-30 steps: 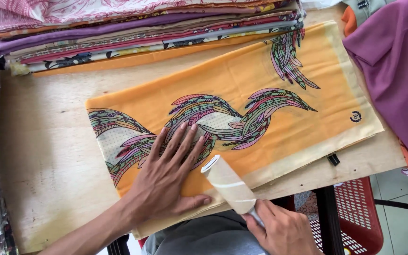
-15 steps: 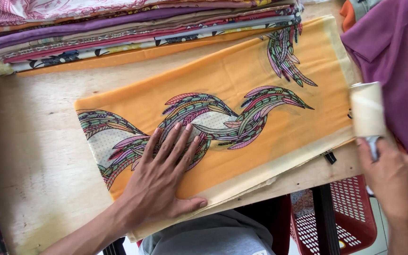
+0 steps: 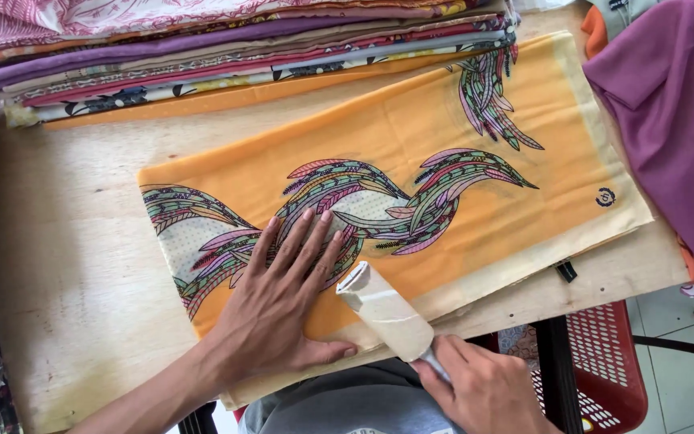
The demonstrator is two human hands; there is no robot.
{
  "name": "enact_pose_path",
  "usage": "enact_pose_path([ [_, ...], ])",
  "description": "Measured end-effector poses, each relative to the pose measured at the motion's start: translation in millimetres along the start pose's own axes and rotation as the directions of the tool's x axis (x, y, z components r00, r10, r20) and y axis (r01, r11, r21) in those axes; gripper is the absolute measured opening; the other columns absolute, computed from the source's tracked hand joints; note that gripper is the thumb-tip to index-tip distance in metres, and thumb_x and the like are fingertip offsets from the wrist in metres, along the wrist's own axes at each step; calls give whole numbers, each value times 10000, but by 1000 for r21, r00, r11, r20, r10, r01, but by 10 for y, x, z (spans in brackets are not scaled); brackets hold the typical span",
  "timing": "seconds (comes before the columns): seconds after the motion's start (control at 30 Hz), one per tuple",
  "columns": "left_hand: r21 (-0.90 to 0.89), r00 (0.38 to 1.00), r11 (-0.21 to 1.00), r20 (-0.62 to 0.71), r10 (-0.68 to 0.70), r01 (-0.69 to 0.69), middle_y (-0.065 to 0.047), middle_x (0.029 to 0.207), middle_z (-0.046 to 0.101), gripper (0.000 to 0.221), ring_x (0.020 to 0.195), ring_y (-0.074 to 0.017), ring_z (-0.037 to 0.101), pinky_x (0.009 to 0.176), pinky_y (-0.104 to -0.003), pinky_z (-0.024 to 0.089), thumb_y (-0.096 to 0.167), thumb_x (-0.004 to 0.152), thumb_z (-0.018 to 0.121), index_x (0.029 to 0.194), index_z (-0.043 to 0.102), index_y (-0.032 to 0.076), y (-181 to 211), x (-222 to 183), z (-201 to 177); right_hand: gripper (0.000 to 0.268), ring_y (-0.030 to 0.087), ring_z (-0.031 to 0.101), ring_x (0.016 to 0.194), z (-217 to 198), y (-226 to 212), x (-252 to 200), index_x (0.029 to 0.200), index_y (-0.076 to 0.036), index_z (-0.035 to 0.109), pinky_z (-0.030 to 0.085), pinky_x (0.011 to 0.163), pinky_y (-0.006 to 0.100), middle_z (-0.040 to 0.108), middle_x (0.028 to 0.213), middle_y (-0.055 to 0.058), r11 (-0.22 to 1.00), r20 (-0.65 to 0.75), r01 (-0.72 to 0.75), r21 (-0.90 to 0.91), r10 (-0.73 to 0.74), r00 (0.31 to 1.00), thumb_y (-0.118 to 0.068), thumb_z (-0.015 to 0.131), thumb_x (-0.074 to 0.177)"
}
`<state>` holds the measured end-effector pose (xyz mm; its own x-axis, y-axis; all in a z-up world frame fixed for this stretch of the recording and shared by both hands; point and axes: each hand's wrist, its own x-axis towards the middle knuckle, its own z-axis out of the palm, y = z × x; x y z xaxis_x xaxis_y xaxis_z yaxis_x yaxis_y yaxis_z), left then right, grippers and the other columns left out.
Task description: Using a lint roller to remove debris from a piece of patterned yellow fabric on a work table.
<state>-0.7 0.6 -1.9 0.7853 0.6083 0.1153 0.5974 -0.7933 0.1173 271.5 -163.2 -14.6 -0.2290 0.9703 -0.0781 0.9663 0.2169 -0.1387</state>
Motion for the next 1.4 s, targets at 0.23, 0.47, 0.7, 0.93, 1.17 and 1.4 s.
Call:
enact_pose_path([
  [0.23,-1,1000,1000,3,-6,6,-158,1723,191,1231,1610,-314,128,1318,-500,-12,978,829,240,1652,196,63,-13,22,-21,492,320,749,694,-157,779,188,1044,-280,549,601,631,489,735,727,40,831,325,-480,-281,553,767,-741,440,909],
  [0.47,-41,1000,999,-5,-8,8,-166,1717,217,1224,1605,-317,162,1318,-503,35,963,834,306,1645,223,51,-3,33,-25,613,459,766,855,-464,1948,184,1078,-83,697,575,741,545,784,924,248,595,50,-735,-325,787,615,-612,407,1186],
  [0.7,12,1000,1000,-5,-3,3,-179,1721,166,1238,1610,-310,120,1317,-496,-21,976,842,228,1646,167,37,6,13,-25,599,400,764,786,-485,1680,99,1053,-86,701,587,693,491,770,895,201,580,-107,-745,-329,761,640,-573,423,1266],
  [0.93,-16,1000,1000,-9,-13,13,-180,1715,210,1264,1605,-318,160,1318,-491,35,968,835,305,1636,196,-4,11,26,-29,331,299,666,533,25,132,-67,899,-267,626,502,473,467,672,631,44,959,3,-274,-76,275,962,-591,557,897],
  [1.17,-16,1000,1000,11,-12,12,-163,1718,211,1287,1606,-307,157,1318,-492,22,993,815,282,1638,198,6,-8,28,-41,469,263,720,557,-5,400,23,1050,-240,601,598,495,468,717,699,13,922,259,-364,-131,386,885,-671,461,931],
  [1.4,-6,1000,1000,13,-15,15,-163,1716,215,1293,1606,-307,153,1320,-487,14,995,813,278,1634,203,-1,-3,36,-31,595,406,776,826,-442,1698,164,1065,-119,678,604,722,504,780,858,216,594,154,-746,-303,803,576,-625,376,1142],
])
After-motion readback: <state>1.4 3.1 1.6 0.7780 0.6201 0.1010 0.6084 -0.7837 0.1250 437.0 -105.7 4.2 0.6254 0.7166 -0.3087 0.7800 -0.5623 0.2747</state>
